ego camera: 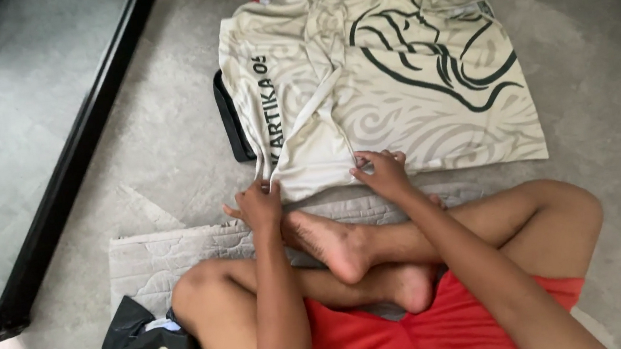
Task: The person sits cross-legged on a mat and folds a white long-sleeved shirt with a graphic print. They smooth the fabric, fold the sleeves and sides, and roll the shirt into a compact bundle. Finally, they place the folded shirt on top of a black suitcase.
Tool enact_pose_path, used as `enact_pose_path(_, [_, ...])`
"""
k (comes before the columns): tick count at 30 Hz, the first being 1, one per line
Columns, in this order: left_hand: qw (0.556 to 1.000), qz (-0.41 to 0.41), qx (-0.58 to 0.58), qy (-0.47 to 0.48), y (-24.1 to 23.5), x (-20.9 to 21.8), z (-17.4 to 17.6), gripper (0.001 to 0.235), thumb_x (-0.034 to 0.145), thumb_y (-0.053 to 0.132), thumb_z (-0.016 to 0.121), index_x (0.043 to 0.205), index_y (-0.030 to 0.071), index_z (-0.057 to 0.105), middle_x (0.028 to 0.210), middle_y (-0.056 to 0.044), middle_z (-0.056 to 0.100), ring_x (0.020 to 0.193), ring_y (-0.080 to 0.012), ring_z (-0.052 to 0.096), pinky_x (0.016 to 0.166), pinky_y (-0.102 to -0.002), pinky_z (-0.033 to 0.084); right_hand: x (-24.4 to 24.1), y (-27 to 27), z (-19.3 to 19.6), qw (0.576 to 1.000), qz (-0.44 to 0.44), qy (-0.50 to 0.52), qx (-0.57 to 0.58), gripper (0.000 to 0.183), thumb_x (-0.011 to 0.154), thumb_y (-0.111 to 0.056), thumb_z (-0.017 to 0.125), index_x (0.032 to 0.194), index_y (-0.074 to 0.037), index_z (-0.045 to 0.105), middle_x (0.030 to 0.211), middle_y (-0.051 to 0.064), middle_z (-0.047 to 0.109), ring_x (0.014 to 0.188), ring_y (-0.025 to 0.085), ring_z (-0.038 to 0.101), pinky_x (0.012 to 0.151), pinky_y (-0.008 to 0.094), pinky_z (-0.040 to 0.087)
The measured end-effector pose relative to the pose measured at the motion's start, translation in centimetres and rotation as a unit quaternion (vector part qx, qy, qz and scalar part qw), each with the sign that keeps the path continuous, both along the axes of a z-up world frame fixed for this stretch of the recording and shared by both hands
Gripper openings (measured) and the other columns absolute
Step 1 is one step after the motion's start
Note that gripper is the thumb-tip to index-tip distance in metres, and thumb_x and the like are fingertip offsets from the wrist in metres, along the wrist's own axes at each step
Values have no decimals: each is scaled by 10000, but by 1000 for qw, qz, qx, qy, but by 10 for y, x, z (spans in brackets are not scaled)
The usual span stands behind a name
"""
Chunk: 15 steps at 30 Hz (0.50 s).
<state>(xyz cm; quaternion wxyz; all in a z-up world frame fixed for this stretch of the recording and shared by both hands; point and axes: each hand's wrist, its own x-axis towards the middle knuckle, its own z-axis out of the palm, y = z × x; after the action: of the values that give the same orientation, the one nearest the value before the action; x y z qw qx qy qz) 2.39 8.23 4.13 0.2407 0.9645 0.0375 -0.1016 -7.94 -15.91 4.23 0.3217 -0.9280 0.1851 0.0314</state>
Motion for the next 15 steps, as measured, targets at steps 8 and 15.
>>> enact_pose_path(8, [998,19,62,27,0,-9,9,203,768,403,572,805,236,681,864,-18,696,996,-251,528,1017,-563,39,-6,3,-17,996,-16,85,25,327,720,-355,642,1038,-278,651,771,-90,668,870,136,598,924,402,250])
enact_pose_path(15, [969,-172,-10,-178,-51,-21,6,299,762,124,638,1058,106,598,1063,-119,552,999,-321,534,876,-479,399,-1,-12,-24,996,-71,39,42,291,752,-409,593,1019,-302,638,847,-71,670,909,137,622,896,385,297])
